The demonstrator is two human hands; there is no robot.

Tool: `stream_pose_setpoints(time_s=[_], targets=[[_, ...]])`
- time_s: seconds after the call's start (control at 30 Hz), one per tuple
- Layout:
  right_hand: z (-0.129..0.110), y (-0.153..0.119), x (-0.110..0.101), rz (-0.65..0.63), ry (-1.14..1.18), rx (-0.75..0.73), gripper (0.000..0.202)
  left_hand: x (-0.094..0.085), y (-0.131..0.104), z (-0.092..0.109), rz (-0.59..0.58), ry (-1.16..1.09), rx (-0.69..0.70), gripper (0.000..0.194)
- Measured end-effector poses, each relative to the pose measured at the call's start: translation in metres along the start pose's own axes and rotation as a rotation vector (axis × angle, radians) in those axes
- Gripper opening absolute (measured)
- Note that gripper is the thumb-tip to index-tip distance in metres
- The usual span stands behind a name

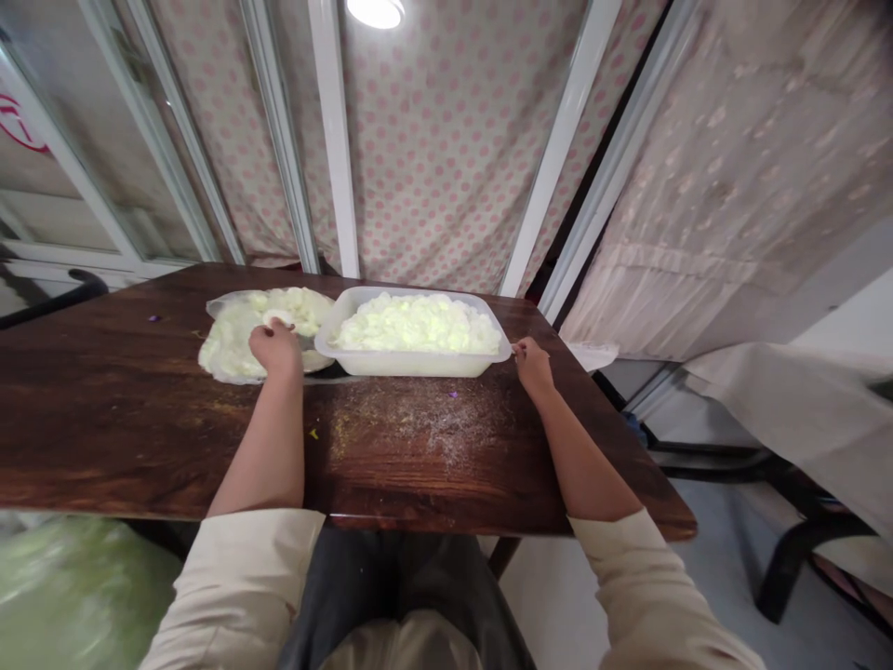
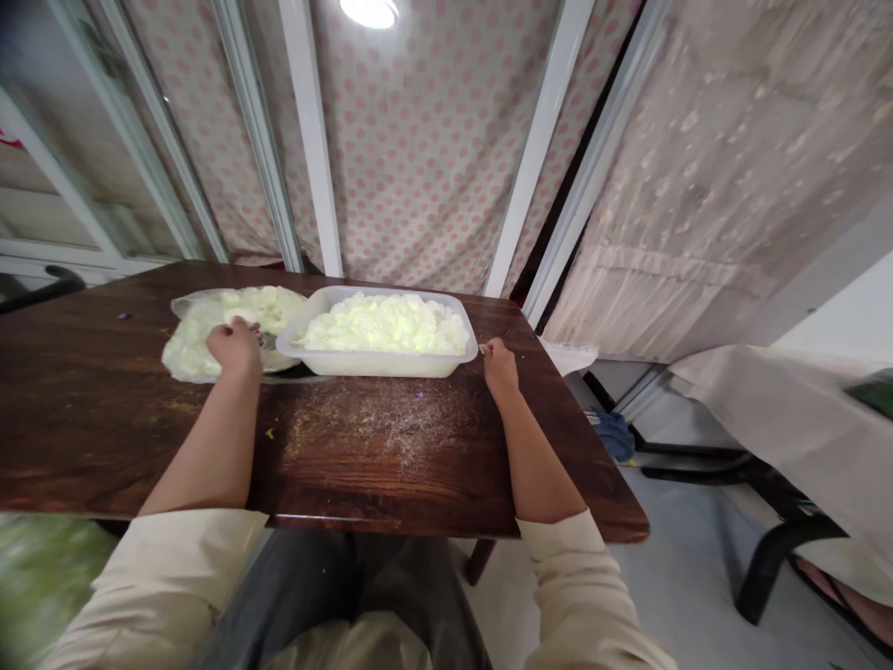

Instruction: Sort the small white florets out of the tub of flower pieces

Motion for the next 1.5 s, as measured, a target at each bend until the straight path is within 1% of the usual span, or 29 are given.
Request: stream_pose_setpoints(time_s=[0.07,0.1,0.13,0.2,0.3,0.4,0.47,0.5,0.57,0.6,0.7,0.73,0.77,0.8,0.83,0.9,0.93,0.97,1.0,1.07,1.1,1.13,1.17,1.23,1.33,1.4,1.5], targets=[[0.0,0.0,-0.006,0.044,0.014,0.042,0.027,0.006,0.0,-0.002,0.042,-0.115,-0.074,0.024],[-0.002,0.0,-0.008,0.06,0.022,0.043,0.026,0.011,-0.002,-0.004,0.055,-0.219,-0.131,0.019],[-0.004,0.0,-0.011,0.079,0.03,0.031,0.026,0.017,-0.004,-0.004,0.039,-0.319,-0.167,0.015],[-0.008,-0.001,-0.018,0.137,0.054,0.013,0.025,0.03,-0.009,-0.001,-0.023,-0.4,-0.188,0.016],[-0.007,-0.004,-0.029,0.244,0.108,0.074,0.025,0.042,-0.016,0.006,-0.123,-0.453,-0.149,0.019],[-0.006,-0.008,-0.041,0.353,0.185,0.129,0.026,0.042,-0.02,0.013,-0.132,-0.436,-0.088,0.02],[-0.009,-0.011,-0.049,0.43,0.221,0.113,0.027,0.042,-0.026,0.016,-0.173,-0.449,-0.12,0.018],[-0.012,-0.013,-0.053,0.464,0.227,0.099,0.028,0.044,-0.029,0.018,-0.221,-0.47,-0.152,0.016],[-0.017,-0.017,-0.06,0.513,0.224,0.06,0.029,0.049,-0.039,0.025,-0.358,-0.494,-0.198,0.014],[-0.021,-0.019,-0.063,0.532,0.22,0.038,0.03,0.053,-0.044,0.029,-0.446,-0.484,-0.209,0.014],[-0.032,-0.026,-0.069,0.576,0.221,-0.039,0.031,0.067,-0.064,0.039,-0.771,-0.435,-0.213,0.017],[-0.036,-0.028,-0.07,0.584,0.224,-0.064,0.032,0.07,-0.069,0.041,-0.863,-0.429,-0.208,0.018],[-0.041,-0.031,-0.07,0.585,0.225,-0.089,0.033,0.072,-0.073,0.042,-0.929,-0.429,-0.197,0.019],[-0.046,-0.035,-0.069,0.577,0.222,-0.118,0.034,0.073,-0.075,0.043,-0.967,-0.434,-0.184,0.02],[-0.053,-0.039,-0.068,0.56,0.212,-0.145,0.034,0.074,-0.075,0.043,-0.981,-0.436,-0.173,0.02],[-0.069,-0.048,-0.062,0.507,0.177,-0.24,0.034,0.073,-0.071,0.04,-0.96,-0.429,-0.158,0.022],[-0.079,-0.054,-0.059,0.475,0.164,-0.313,0.033,0.072,-0.067,0.038,-0.913,-0.419,-0.153,0.022],[-0.09,-0.06,-0.055,0.426,0.154,-0.399,0.031,0.07,-0.062,0.036,-0.831,-0.411,-0.151,0.022],[-0.101,-0.066,-0.049,0.354,0.14,-0.497,0.03,0.068,-0.055,0.033,-0.722,-0.408,-0.145,0.022],[-0.122,-0.077,-0.036,0.153,0.104,-0.697,0.03,0.061,-0.045,0.03,-0.478,-0.418,-0.099,0.022],[-0.129,-0.082,-0.031,0.067,0.092,-0.766,0.031,0.059,-0.042,0.031,-0.386,-0.424,-0.048,0.022],[-0.133,-0.085,-0.027,0.001,0.082,-0.808,0.032,0.058,-0.041,0.033,-0.327,-0.423,0.023,0.023],[-0.136,-0.087,-0.024,-0.04,0.074,-0.823,0.033,0.059,-0.042,0.036,-0.304,-0.405,0.111,0.026],[-0.136,-0.087,-0.022,-0.059,0.059,-0.807,0.035,0.064,-0.049,0.045,-0.346,-0.311,0.304,0.031],[-0.131,-0.085,-0.023,-0.014,0.031,-0.749,0.039,0.076,-0.064,0.054,-0.525,-0.098,0.534,0.038],[-0.127,-0.084,-0.024,0.04,0.016,-0.7,0.039,0.08,-0.071,0.058,-0.594,0.021,0.628,0.04],[-0.123,-0.082,-0.024,0.084,-0.003,-0.651,0.035,0.077,-0.074,0.065,-0.596,0.092,0.694,0.04]])
Point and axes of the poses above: each hand's wrist, its own y-axis towards the middle knuckle, its own x-axis out of the palm, z = x × y, the point moved 6 cm from there along y, towards the middle knuckle, and after that the axes turned 5 degrees about x, right-handed, at the moved point
